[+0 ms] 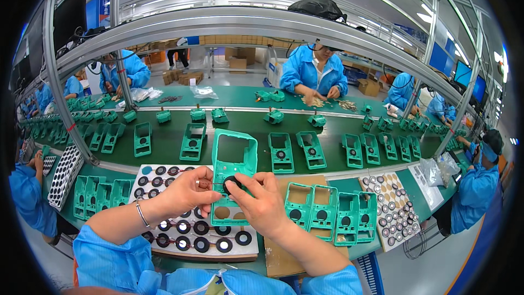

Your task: The person assembles electronic components by hand, inserting small circular components into green plastic housings on an assembly line.

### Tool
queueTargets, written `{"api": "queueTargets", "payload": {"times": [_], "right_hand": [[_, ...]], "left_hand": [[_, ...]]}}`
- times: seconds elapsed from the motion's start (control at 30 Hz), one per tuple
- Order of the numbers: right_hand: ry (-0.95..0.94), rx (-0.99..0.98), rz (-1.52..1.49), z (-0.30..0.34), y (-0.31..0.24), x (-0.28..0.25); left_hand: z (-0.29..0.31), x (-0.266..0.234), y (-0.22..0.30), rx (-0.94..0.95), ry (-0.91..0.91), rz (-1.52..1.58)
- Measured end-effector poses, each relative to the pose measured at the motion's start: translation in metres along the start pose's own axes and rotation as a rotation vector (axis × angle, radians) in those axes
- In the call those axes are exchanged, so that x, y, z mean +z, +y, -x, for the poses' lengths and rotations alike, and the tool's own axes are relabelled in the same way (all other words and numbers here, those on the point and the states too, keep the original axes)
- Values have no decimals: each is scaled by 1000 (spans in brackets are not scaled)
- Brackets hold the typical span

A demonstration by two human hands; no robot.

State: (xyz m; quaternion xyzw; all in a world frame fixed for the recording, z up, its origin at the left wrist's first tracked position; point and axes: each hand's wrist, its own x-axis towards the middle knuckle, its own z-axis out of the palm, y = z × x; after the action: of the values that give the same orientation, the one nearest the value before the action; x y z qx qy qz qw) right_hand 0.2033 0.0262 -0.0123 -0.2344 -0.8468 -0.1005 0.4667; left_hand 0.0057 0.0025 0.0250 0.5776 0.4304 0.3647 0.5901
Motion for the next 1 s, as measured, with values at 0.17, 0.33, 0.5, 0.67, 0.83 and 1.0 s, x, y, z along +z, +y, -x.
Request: {"api": "queueTargets", "payload": {"times": [0.17,0.33,0.5,0.67,0.83,1.0], "right_hand": [[15,-11,55,6,0,5],[-106,-6,224,7,-21,2],[-249,101,233,8,-18,13],[65,242,-73,4,3,8],[-93,930,-1168,-11,20,20],[-130,945,-1247,-20,37,35]], "left_hand": [[4,2,3,14,-1,-9],[1,3,-5,13,0,30],[-8,-2,-14,8,43,-1],[-6,-1,-7,21,6,-15],[-9,-2,-3,34,-1,-41],[-30,-5,-1,111,79,-264]]}}
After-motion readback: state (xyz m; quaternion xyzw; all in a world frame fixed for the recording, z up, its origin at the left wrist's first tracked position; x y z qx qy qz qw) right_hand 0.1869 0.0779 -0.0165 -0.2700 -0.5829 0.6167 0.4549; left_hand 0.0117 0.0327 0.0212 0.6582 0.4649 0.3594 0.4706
